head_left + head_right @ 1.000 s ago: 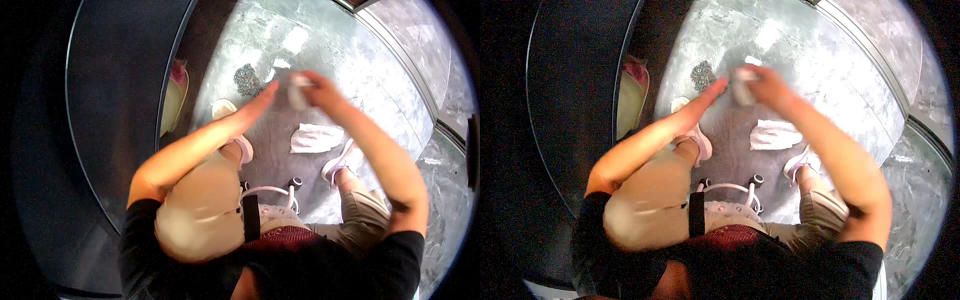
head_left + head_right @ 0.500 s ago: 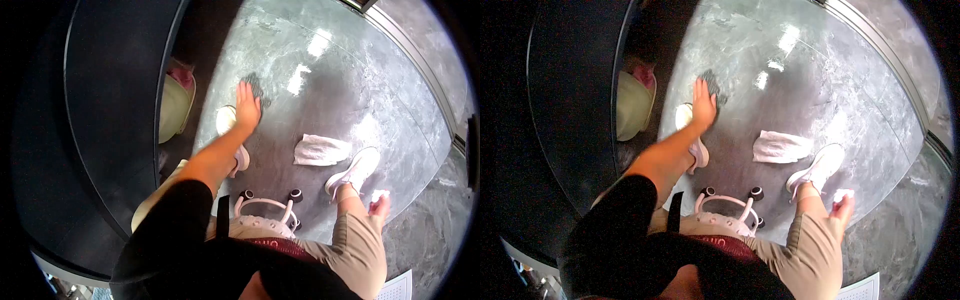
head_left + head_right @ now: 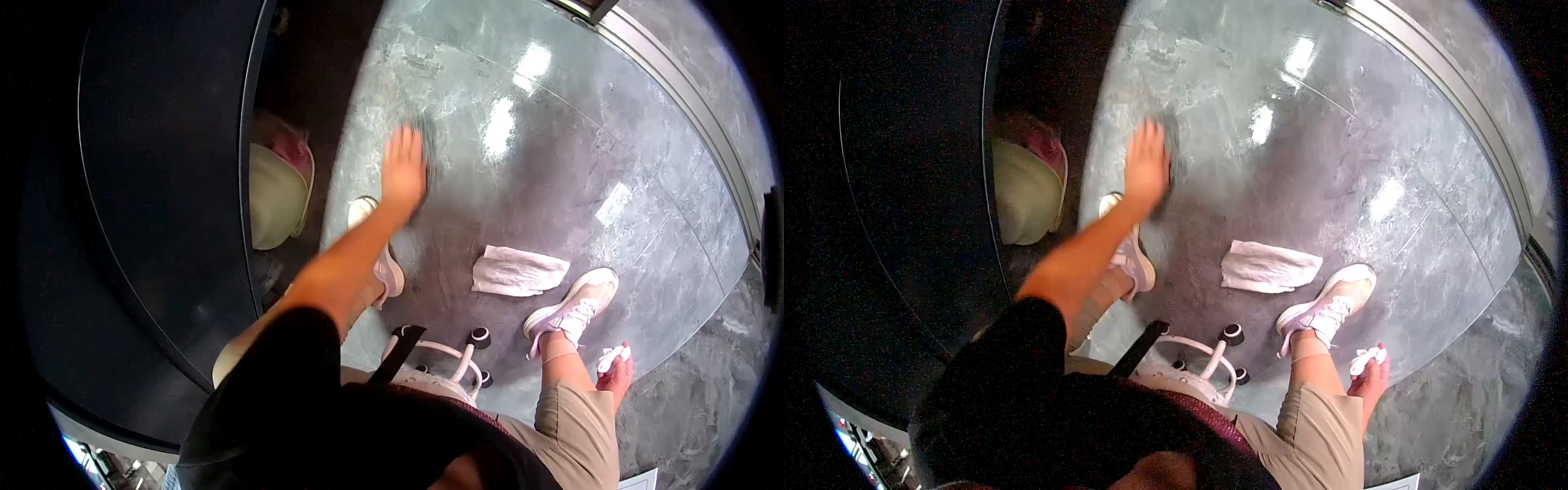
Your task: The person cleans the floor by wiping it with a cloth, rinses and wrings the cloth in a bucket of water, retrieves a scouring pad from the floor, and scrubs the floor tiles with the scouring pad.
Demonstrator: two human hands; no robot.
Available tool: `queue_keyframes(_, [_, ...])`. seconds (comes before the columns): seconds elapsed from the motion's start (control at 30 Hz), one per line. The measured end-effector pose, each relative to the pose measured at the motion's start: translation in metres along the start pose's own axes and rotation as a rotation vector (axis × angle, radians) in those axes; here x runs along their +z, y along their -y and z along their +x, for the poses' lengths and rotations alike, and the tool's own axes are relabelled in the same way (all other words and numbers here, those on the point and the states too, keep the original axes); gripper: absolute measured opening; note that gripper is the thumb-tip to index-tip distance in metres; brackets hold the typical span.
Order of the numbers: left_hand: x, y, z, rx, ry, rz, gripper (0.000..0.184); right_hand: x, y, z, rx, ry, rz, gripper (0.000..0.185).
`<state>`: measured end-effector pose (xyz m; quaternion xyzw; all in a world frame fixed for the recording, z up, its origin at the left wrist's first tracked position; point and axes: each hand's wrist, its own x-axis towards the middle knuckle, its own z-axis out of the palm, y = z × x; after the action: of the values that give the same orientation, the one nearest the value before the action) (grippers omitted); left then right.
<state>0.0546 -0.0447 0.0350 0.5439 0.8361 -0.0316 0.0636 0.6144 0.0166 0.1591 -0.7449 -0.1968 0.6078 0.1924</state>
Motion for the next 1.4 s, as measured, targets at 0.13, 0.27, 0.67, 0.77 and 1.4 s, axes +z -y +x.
queue_keyframes(0.13, [0.003, 0.007, -0.007, 0.059, 0.019, 0.026, 0.051, -0.004, 0.007, -0.003, 0.066, -0.113, 0.043, 0.042])
queue_keyframes(0.27, [-0.025, 0.022, 0.119, -0.079, 0.143, 0.071, 0.049, 0.001, 0.011, -0.004, 0.085, -0.186, 0.078, 0.041])
queue_keyframes(0.67, [-0.019, 0.028, 0.135, -0.105, 0.063, 0.18, 0.049, 0.014, 0.024, -0.008, 0.079, -0.127, 0.014, 0.043])
queue_keyframes(0.77, [-0.006, -0.005, 0.108, -0.048, -0.054, 0.208, 0.051, 0.005, 0.012, -0.01, 0.117, -0.113, -0.002, 0.044])
queue_keyframes(1.4, [-0.006, -0.043, 0.032, 0.373, -0.037, -0.019, 0.044, 0.007, 0.016, -0.002, 0.113, -0.076, -0.036, 0.044])
